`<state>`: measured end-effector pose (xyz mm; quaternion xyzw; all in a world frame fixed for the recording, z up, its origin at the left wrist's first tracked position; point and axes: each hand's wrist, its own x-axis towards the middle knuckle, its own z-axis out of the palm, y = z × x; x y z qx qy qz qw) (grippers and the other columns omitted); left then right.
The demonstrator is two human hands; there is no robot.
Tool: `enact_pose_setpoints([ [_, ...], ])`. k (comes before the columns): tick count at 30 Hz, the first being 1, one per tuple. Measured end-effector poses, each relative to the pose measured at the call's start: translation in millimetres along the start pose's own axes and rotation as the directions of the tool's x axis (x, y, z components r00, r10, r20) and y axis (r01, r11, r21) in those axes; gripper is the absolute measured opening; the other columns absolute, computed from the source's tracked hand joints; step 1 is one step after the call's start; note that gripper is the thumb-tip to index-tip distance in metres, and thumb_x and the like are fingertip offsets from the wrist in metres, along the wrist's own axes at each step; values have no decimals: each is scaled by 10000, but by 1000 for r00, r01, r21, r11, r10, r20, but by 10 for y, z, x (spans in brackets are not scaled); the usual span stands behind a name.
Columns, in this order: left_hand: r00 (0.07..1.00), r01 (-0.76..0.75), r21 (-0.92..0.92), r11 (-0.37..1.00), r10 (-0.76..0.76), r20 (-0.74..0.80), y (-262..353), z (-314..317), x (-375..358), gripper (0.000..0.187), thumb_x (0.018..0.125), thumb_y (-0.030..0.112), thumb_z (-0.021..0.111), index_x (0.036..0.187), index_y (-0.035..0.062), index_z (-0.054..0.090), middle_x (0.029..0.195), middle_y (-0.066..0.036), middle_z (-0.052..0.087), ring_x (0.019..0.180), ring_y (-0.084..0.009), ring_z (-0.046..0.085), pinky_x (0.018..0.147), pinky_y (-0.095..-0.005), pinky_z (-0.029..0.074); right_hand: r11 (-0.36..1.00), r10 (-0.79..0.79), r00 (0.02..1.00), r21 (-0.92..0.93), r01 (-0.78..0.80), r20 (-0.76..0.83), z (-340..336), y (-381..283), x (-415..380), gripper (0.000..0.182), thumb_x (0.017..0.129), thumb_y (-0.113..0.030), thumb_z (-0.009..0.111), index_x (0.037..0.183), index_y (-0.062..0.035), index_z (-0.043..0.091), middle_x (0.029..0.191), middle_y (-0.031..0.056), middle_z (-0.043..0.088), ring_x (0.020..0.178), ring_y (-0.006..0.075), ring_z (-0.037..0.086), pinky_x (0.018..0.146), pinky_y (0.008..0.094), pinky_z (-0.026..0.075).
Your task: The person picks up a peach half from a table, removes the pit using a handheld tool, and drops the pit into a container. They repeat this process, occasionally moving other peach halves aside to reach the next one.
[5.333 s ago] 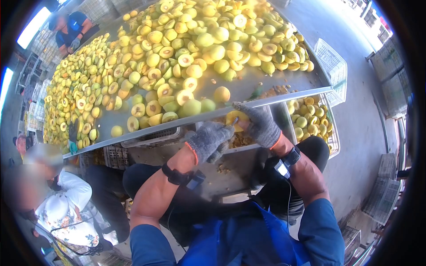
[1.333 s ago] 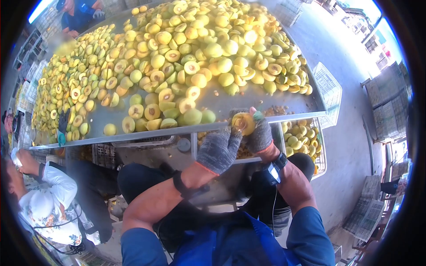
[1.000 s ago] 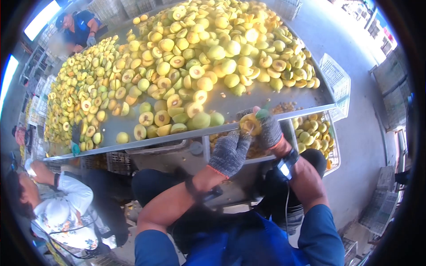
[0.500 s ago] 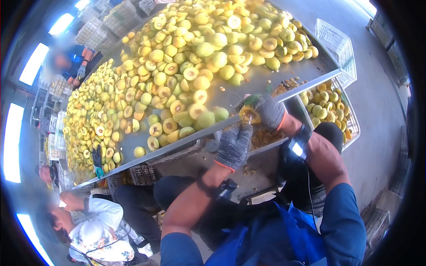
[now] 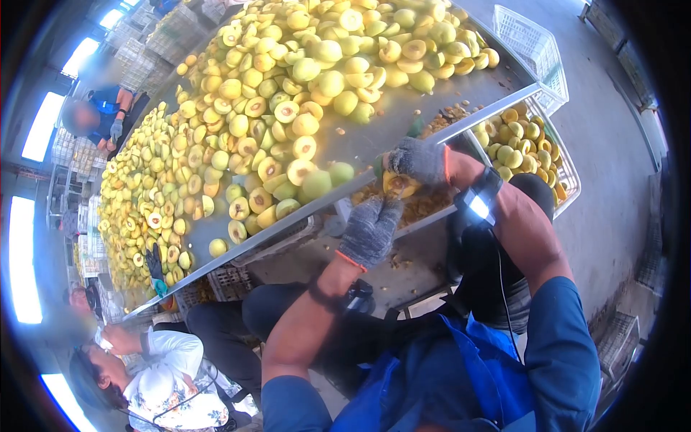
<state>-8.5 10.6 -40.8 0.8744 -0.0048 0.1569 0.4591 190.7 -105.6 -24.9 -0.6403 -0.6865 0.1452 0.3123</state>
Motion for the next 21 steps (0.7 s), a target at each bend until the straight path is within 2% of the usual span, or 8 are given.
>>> enact_pose_setpoints([
  [3, 1000, 23, 29, 999, -23, -2, 37, 5, -28, 129, 948, 83, 614, 1015, -6, 678, 782, -208, 609, 706, -391, 594, 613, -481, 449, 458, 657, 702, 594, -661, 275, -138, -367, 105, 195, 830, -141, 699, 999, -54, 654, 924, 157, 691, 831, 321, 675, 740, 386, 535],
  [5, 982, 186, -83, 979, -188, -18, 96, -10, -20, 131, 955, 95, 610, 1005, 0, 685, 769, -189, 618, 686, -358, 601, 597, -460, 452, 850, 424, 906, 343, -401, 9, -13, -268, 63, 137, 875, -146, 651, 969, -47, 638, 896, 157, 683, 799, 299, 675, 724, 374, 532],
  [7, 879, 453, -351, 819, -476, 22, 217, 4, -11, 147, 969, 123, 608, 981, 2, 690, 723, -155, 624, 629, -303, 607, 562, -425, 454, 983, 179, 977, 50, -174, -116, 80, -194, 40, 113, 912, -146, 604, 949, -41, 622, 868, 155, 675, 775, 280, 674, 710, 365, 530],
  [9, 984, 85, -142, 986, -105, -141, -2, 57, -31, 198, 988, 174, 607, 945, -3, 686, 668, -100, 617, 568, -226, 591, 522, -377, 443, 982, 28, 986, -182, -58, -167, 133, -164, 40, 115, 941, -140, 558, 939, -34, 604, 838, 151, 668, 759, 264, 673, 698, 361, 527],
  [10, 977, -106, -15, 994, 102, -185, -38, 59, -5, 230, 998, 199, 606, 927, -5, 684, 640, -73, 614, 537, -188, 584, 501, -353, 437, 988, 143, 982, -36, -149, -127, 123, -185, 57, 106, 933, -133, 570, 945, -32, 599, 842, 155, 668, 764, 281, 674, 698, 367, 528],
  [15, 859, 495, -489, 719, -488, 153, 85, -75, -2, 234, 1007, 206, 602, 1109, 6, 669, 879, -34, 659, 755, -110, 606, 658, -297, 490, 859, 435, 896, 256, -444, 95, -3, -300, 114, 315, 905, -188, 660, 1171, -21, 626, 897, 184, 688, 861, 328, 675, 754, 383, 525],
  [18, 765, 624, -521, 583, -590, 257, 132, -155, -30, 270, 1008, 191, 598, 1198, 14, 672, 1013, -31, 697, 885, -93, 631, 758, -270, 520, 993, 93, 985, -61, -103, -144, 176, -120, 60, 314, 922, -208, 643, 1180, -30, 636, 908, 187, 694, 854, 324, 682, 753, 385, 533],
  [21, 691, 681, -601, 418, -638, 340, 142, -198, -51, 268, 1007, 208, 602, 1184, 21, 672, 980, -31, 692, 835, -101, 636, 724, -249, 521, 958, 243, 970, 161, -238, -13, 42, -207, 119, 352, 866, -168, 709, 1175, -26, 618, 914, 197, 686, 846, 362, 674, 744, 401, 534],
])
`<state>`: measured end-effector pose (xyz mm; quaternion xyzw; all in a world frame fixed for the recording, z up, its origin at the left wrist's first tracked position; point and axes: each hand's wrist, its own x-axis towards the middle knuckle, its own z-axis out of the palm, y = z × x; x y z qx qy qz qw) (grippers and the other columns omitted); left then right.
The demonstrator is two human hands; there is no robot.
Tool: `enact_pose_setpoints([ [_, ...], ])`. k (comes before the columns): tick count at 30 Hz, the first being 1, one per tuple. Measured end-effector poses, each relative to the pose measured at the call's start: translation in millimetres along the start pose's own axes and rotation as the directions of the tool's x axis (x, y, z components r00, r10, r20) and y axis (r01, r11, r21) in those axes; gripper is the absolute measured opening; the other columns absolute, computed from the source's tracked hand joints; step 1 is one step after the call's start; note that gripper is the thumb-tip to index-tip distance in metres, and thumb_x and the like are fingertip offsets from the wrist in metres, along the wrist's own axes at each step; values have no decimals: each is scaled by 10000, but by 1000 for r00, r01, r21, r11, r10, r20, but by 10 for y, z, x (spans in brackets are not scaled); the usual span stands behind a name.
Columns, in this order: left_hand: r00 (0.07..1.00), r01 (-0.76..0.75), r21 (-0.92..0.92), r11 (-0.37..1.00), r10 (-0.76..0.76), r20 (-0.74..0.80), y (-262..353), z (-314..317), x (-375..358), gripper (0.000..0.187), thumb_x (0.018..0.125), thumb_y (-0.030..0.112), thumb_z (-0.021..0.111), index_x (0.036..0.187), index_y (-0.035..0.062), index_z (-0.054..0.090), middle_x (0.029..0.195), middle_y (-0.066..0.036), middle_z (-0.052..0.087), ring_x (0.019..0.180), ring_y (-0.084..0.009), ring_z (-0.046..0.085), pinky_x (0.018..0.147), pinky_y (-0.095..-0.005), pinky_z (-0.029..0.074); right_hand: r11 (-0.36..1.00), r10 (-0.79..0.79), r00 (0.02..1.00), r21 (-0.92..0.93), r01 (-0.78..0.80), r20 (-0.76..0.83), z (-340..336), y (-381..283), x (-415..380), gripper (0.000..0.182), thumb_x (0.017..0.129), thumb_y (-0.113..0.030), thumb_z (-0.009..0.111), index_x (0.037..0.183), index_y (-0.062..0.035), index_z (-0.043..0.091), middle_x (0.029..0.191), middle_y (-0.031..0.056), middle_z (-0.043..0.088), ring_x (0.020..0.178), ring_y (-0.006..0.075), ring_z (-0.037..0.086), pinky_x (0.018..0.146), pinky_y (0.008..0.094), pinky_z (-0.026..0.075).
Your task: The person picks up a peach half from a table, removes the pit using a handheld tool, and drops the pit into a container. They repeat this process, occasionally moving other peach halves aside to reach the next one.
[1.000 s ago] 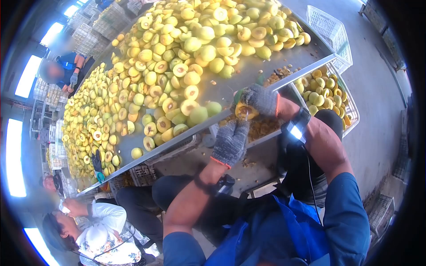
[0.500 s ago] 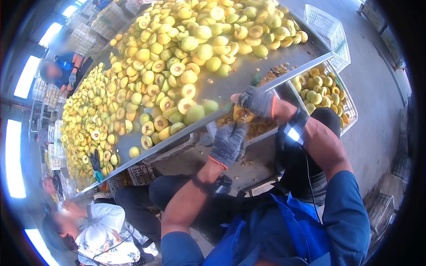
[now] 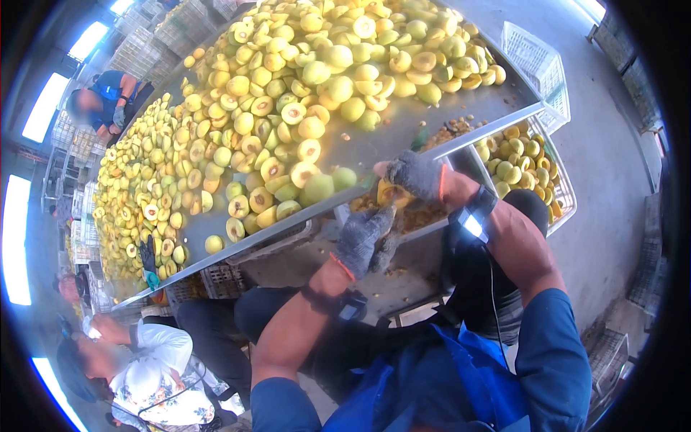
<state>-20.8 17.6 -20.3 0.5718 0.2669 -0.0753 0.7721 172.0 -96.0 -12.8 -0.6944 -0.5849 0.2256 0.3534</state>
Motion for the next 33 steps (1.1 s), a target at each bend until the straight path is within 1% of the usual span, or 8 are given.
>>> enact_pose_setpoints([
  [5, 705, 398, -537, 744, 127, 698, -191, -341, 235, 259, 996, 219, 610, 1179, 40, 648, 915, -36, 673, 718, -123, 641, 607, -240, 516, 968, -167, 981, -207, 145, -96, 105, 71, 3, 250, 845, -158, 710, 1037, -45, 598, 854, 194, 669, 795, 411, 661, 696, 427, 539],
  [9, 909, 246, -527, 813, -6, 416, -129, -228, 152, 247, 993, 210, 612, 1174, 46, 647, 893, -31, 667, 695, -112, 632, 579, -238, 508, 833, 390, 920, 411, -370, 38, 70, -146, 20, 379, 878, -190, 723, 1185, 12, 630, 944, 199, 691, 836, 341, 682, 745, 402, 531],
  [12, 984, 37, -270, 962, 13, 180, -75, -130, 124, 233, 1007, 273, 591, 1069, 56, 648, 696, -38, 604, 494, -137, 545, 432, -256, 415, 938, -218, 969, -297, 176, -114, 148, 165, 7, 385, 966, -324, 641, 1114, 30, 671, 935, 143, 707, 769, 219, 682, 718, 364, 531],
  [16, 979, -127, 33, 991, 120, 167, -70, -131, 146, 237, 1019, 279, 575, 1082, 65, 655, 705, -85, 633, 536, -192, 601, 478, -319, 472, 888, 347, 936, 298, -350, 67, -93, -367, -45, 437, 1001, -397, 567, 1169, -4, 658, 980, 172, 706, 846, 232, 685, 746, 362, 538],
  [19, 690, -684, 621, 382, 613, 384, -330, -400, 381, 264, 958, 156, 632, 1198, 48, 651, 978, -100, 690, 801, -223, 658, 669, -360, 528, 566, 576, 791, 599, -567, 204, -116, -460, -12, 537, 1024, -494, 513, 1179, -4, 671, 1043, 89, 696, 915, 163, 640, 806, 310, 523],
  [22, 611, -430, 888, -165, 671, 420, -376, -487, 436, 347, 931, 127, 652, 1272, 69, 634, 1068, -149, 686, 910, -318, 656, 749, -436, 535, 605, 372, 925, 734, -309, 83, 15, -188, -139, 545, 1025, -482, 529, 1278, -11, 633, 1167, 53, 670, 1065, 134, 602, 901, 286, 506],
  [30, 708, -589, 457, 667, 698, -106, -299, -57, 608, 233, 1014, 224, 570, 1123, 33, 648, 801, -114, 680, 709, -237, 645, 642, -394, 489, 957, 84, 948, 289, 9, -307, 446, 206, -127, 486, 940, -127, 662, 1385, 15, 529, 1133, 111, 689, 1023, 184, 640, 870, 321, 531],
  [33, 981, -192, 6, 981, 192, -28, -301, -51, 632, 242, 999, 236, 592, 1110, 29, 650, 786, -96, 682, 661, -202, 630, 605, -370, 486, 998, 52, 964, 45, -42, -262, 296, 133, -115, 462, 922, -145, 682, 1347, 0, 578, 1092, 134, 701, 958, 206, 663, 876, 337, 523],
])
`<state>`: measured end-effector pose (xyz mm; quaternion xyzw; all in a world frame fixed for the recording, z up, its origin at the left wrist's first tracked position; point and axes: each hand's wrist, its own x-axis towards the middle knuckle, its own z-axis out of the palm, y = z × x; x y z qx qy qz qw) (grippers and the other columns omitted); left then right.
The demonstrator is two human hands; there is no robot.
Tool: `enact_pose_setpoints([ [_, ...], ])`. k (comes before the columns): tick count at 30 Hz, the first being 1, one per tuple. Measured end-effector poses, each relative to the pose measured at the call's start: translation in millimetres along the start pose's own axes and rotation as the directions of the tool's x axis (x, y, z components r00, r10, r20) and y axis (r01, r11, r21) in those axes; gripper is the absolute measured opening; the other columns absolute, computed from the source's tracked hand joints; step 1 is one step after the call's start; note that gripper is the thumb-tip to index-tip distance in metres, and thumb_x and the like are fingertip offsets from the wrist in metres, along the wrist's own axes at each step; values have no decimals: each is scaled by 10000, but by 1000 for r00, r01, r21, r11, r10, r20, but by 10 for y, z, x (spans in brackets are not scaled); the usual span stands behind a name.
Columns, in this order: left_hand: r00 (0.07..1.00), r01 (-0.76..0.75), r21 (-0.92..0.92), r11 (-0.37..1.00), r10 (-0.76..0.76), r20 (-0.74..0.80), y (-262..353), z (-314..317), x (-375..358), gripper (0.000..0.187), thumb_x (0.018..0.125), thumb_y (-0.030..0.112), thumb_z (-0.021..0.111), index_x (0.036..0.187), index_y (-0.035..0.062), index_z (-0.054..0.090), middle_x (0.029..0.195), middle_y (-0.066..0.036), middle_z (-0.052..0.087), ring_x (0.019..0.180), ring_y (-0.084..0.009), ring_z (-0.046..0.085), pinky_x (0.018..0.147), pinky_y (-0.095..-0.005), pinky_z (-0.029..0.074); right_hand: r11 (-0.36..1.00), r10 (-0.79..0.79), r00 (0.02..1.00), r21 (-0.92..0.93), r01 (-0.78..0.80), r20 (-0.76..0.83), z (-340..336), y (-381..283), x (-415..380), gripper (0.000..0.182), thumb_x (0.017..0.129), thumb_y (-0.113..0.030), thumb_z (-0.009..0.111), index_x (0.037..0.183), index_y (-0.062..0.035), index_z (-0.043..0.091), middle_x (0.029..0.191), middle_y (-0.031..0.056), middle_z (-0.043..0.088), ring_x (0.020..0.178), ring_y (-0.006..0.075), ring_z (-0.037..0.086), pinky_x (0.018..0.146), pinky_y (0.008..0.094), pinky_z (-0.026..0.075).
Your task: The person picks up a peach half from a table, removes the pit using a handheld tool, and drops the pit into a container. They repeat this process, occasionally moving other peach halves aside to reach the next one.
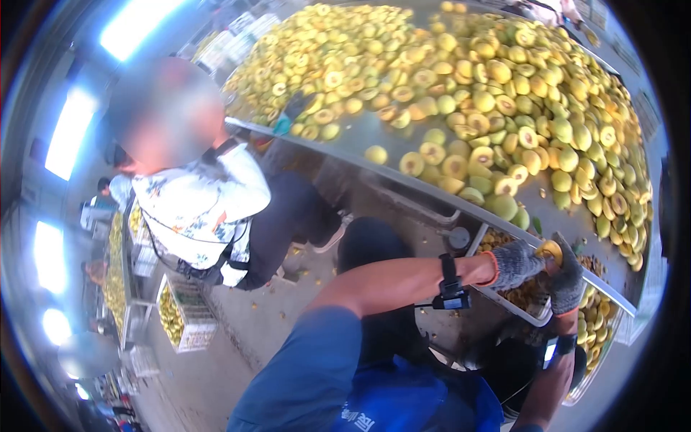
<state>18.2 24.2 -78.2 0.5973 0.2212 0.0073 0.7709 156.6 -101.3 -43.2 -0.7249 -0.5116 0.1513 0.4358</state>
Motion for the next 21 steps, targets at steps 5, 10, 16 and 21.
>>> enact_pose_setpoints([
  [5, 983, -181, 113, 977, 182, 5, 371, -56, -299, 230, 963, 238, 642, 1087, 47, 672, 791, -63, 696, 648, -184, 622, 611, -347, 500, 993, 36, 994, -116, -25, 101, -86, -210, 14, 446, 878, -152, 693, 1296, -17, 615, 1031, 159, 704, 928, 251, 686, 867, 352, 524],
  [10, 950, -275, 346, 897, 308, -43, 98, -78, -144, 230, 947, 218, 665, 1109, 55, 679, 832, -43, 708, 732, -155, 632, 654, -332, 504, 986, -9, 1000, -169, 10, 6, 119, -237, -24, 439, 909, -211, 652, 1288, 5, 602, 1062, 169, 700, 987, 270, 683, 903, 370, 511],
  [16, 998, -44, -154, 987, 51, 47, 188, -167, -234, 219, 964, 223, 658, 1127, 77, 668, 796, -2, 649, 674, -91, 567, 561, -270, 439, 994, 82, 995, 68, -85, 52, 143, -274, -24, 484, 970, -326, 610, 1308, 20, 582, 1161, 140, 676, 1095, 241, 633, 987, 360, 468],
  [21, 996, 44, -147, 988, -31, 88, 511, -245, -459, 208, 968, 263, 660, 1093, 96, 670, 731, 9, 616, 573, -89, 518, 477, -255, 380, 999, -6, 1000, -46, 6, -2, 157, -178, 6, 448, 977, -318, 598, 1281, 10, 604, 1088, 141, 695, 1006, 244, 662, 920, 357, 497],
])
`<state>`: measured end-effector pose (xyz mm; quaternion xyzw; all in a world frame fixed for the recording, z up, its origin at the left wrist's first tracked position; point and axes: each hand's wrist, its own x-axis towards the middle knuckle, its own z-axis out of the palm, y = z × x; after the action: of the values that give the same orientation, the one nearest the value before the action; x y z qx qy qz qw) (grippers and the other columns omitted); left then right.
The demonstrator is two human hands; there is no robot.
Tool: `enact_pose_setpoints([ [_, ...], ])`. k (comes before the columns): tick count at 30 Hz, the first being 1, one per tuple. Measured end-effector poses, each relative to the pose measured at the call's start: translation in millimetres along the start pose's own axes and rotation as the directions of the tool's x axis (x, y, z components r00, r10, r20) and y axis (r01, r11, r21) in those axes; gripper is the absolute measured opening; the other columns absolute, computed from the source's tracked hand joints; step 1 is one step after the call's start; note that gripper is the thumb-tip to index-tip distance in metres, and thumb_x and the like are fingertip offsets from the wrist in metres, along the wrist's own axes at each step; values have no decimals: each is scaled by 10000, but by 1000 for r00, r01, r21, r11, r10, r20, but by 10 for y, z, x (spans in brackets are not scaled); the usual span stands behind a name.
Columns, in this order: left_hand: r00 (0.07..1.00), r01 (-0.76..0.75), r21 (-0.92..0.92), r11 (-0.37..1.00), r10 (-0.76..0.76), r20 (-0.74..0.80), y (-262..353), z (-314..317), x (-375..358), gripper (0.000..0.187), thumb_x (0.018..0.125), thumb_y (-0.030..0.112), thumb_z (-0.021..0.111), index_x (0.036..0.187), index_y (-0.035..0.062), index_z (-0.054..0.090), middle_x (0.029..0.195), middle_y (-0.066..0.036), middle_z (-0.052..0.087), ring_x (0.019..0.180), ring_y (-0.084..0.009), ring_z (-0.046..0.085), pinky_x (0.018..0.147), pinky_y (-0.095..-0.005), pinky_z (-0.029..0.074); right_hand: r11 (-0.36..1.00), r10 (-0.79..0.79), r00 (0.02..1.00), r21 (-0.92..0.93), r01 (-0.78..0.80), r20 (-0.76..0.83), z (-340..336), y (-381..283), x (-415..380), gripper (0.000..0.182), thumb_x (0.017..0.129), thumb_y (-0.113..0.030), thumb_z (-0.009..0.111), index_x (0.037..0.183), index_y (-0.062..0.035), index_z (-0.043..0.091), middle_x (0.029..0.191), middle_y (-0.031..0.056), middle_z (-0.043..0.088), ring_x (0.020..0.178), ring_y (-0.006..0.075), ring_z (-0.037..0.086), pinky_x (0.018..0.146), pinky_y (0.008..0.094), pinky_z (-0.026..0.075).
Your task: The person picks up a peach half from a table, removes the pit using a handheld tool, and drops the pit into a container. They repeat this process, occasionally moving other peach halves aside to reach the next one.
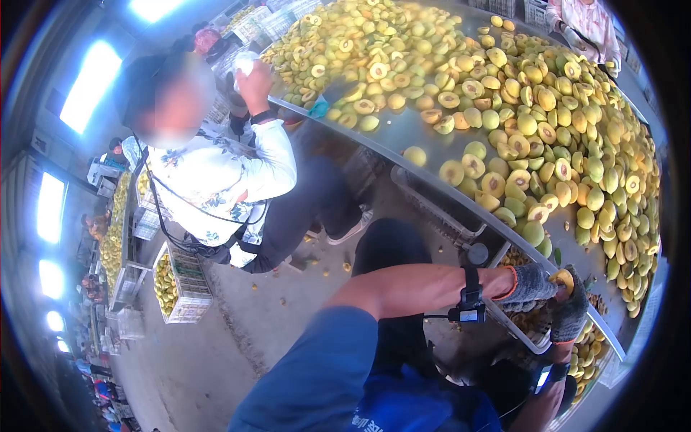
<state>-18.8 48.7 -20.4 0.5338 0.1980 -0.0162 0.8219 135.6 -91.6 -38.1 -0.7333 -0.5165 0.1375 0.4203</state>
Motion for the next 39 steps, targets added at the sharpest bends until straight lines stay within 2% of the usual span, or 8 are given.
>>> enact_pose_setpoints([
  [5, 999, 44, 4, 999, -44, -13, -207, -44, 187, 223, 969, 298, 652, 1071, 101, 674, 726, -2, 633, 571, -122, 547, 498, -294, 416, 1000, 8, 998, 20, -7, -60, 77, -130, 8, 451, 979, -323, 619, 1280, 12, 601, 1127, 145, 688, 1060, 262, 652, 966, 361, 478],
  [13, 803, -293, 747, 597, 578, -146, -634, -5, 467, 310, 1018, 331, 547, 953, 65, 691, 741, -144, 688, 591, -261, 624, 575, -400, 473, 995, 88, 984, 56, -80, -152, 181, -31, 32, 363, 961, -198, 626, 1246, 26, 611, 1158, 149, 683, 1039, 248, 643, 956, 359, 487],
  [18, 734, -504, 572, 647, 670, -112, -386, 73, 126, 365, 1063, 310, 507, 895, 37, 681, 591, -103, 602, 421, -203, 485, 407, -391, 330, 992, 117, 977, -16, -122, -181, 166, -332, -31, 352, 922, -265, 704, 1154, -8, 638, 992, 150, 701, 923, 268, 666, 841, 382, 526],
  [19, 944, -195, 761, 618, 330, -26, -256, -6, 44, 494, 1058, 465, 435, 986, 40, 676, 705, -145, 670, 611, -281, 636, 582, -428, 463, 989, 117, 981, -69, -129, -156, 133, -323, -74, 371, 912, -294, 719, 1152, -21, 646, 1003, 166, 698, 914, 295, 669, 820, 382, 528],
  [23, 780, -597, 307, 741, 626, 3, -1122, -85, 795, 421, 1045, 401, 518, 1201, 25, 624, 941, -176, 705, 907, -240, 657, 802, -371, 509, 999, -9, 976, -44, -1, -217, 225, -39, -91, 472, 854, -352, 786, 1155, -15, 649, 1014, 152, 688, 938, 272, 663, 855, 387, 525],
  [26, 801, -409, 797, 444, 594, 80, -146, 58, 79, 366, 1027, 344, 562, 1200, 25, 614, 972, -200, 699, 912, -301, 667, 807, -397, 512, 995, -59, 940, 54, 82, -335, 274, 32, -55, 482, 863, -343, 776, 1184, -21, 617, 1028, 134, 673, 944, 257, 660, 852, 375, 525],
  [34, 805, -476, 660, 581, 590, 61, -296, 117, -39, 289, 1014, 267, 556, 876, 52, 691, 650, -141, 630, 587, -321, 626, 526, -398, 478, 1000, -3, 944, -15, -2, -330, 117, -328, -64, 397, 911, -277, 737, 1191, -30, 604, 1051, 128, 675, 977, 226, 648, 871, 361, 523],
  [39, 988, 118, -28, 993, -121, -100, -60, 97, -177, 308, 1012, 312, 594, 878, 62, 713, 629, -11, 611, 493, -129, 564, 414, -288, 386, 988, 43, 995, 149, -30, -89, -48, -455, -12, 414, 930, -188, 702, 1286, -11, 586, 1097, 126, 687, 1008, 208, 648, 883, 354, 519],
])
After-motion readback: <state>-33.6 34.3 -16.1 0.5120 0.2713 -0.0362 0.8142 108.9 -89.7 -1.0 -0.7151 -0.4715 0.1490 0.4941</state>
